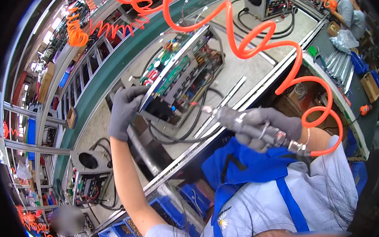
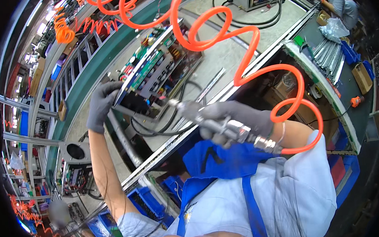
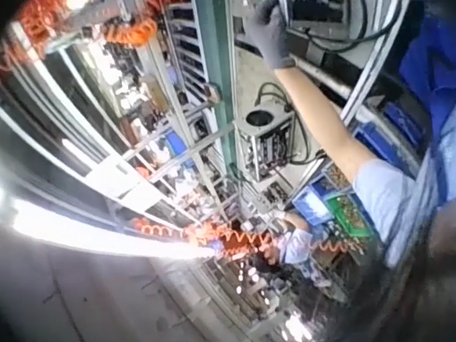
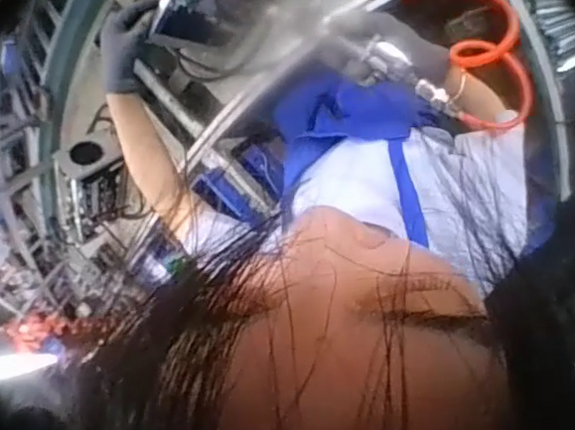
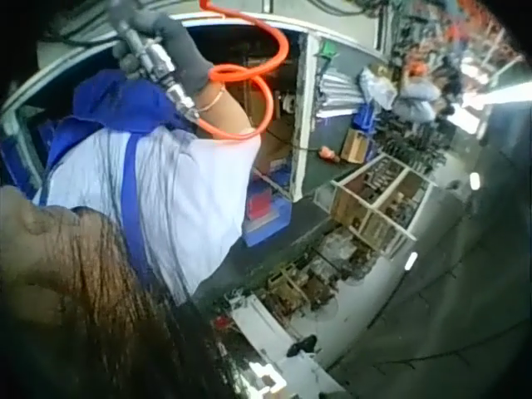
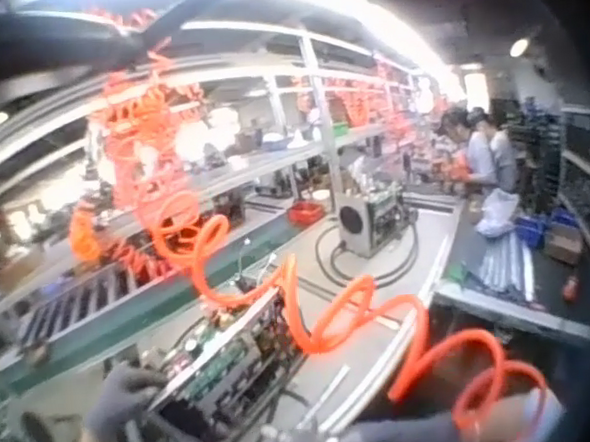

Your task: The recorder is assembling an industrial electronic device, connecting wires and using a pneumatic screwdriver to secure components.

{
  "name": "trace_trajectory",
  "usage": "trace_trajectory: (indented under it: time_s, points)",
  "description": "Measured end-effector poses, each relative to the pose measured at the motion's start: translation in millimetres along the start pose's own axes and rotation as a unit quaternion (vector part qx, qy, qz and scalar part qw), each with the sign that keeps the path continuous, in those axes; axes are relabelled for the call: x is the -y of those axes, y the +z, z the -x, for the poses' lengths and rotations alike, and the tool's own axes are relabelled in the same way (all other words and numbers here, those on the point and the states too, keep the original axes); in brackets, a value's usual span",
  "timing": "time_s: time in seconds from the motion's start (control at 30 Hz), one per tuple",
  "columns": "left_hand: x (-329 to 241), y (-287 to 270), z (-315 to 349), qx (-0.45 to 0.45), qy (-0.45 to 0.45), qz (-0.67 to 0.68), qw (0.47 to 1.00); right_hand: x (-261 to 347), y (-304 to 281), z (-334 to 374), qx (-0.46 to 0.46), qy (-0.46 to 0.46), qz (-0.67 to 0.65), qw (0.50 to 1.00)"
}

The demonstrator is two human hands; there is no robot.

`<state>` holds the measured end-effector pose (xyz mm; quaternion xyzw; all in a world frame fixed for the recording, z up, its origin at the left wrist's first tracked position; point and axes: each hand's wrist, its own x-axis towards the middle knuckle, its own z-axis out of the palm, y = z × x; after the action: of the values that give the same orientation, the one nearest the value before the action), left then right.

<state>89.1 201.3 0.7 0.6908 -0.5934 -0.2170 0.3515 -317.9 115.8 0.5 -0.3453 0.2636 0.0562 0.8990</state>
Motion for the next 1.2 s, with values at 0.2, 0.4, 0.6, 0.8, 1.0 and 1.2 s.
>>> trace_trajectory:
  time_s: [0.2, 0.4, 0.6, 0.8, 1.0, 1.2]
  points:
    - [-8.1, 39.5, 21.6, -0.243, 0.055, -0.113, 0.962, 65.5, -202.0, -18.5, -0.236, -0.263, -0.113, 0.929]
    - [-31.3, 172.2, 59.4, -0.554, -0.029, -0.140, 0.821, 185.5, -560.3, 7.6, -0.435, -0.290, 0.049, 0.851]
    - [-30.9, 297.8, 14.2, -0.210, -0.073, -0.190, 0.956, 255.3, -669.4, 7.9, -0.671, -0.051, 0.549, 0.495]
    - [-15.9, 314.1, -25.5, -0.092, -0.179, -0.287, 0.937, 270.9, -626.1, -5.5, -0.552, -0.017, 0.644, 0.529]
    - [-70.5, 275.5, -31.8, -0.288, -0.114, -0.147, 0.939, 248.0, -246.0, -66.2, -0.227, -0.354, 0.578, 0.699]
    - [-114.0, 204.2, -13.7, -0.495, -0.195, -0.027, 0.846, 296.3, -128.8, -165.5, 0.012, -0.516, 0.413, 0.750]
